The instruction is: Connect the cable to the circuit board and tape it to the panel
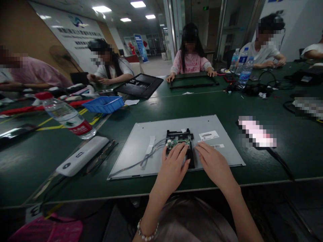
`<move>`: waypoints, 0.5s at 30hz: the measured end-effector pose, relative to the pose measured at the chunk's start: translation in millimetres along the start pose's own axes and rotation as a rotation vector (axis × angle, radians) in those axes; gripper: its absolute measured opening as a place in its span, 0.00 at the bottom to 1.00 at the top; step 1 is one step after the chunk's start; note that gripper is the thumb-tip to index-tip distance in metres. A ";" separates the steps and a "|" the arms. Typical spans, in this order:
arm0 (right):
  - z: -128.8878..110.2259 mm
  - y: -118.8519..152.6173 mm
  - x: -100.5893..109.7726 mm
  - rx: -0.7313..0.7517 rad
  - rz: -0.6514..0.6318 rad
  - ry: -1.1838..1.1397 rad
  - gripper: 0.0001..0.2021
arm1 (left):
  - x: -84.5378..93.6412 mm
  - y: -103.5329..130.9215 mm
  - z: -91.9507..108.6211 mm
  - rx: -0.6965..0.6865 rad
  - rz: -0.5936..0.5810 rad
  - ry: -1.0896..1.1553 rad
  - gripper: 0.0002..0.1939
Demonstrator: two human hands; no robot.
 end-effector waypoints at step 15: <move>0.8 -0.5 -0.4 0.000 0.000 -0.004 0.19 | 0.5 0.2 0.6 -0.006 0.001 -0.011 0.21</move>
Point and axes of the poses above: each hand's wrist, its own y-axis away from the middle knuckle, its own x-axis out of the back of the hand, z = x × y, the point moved 9 cm from there along -y, towards the middle knuckle, and after that the axes turned 15 degrees about x, right-handed, at the moved point
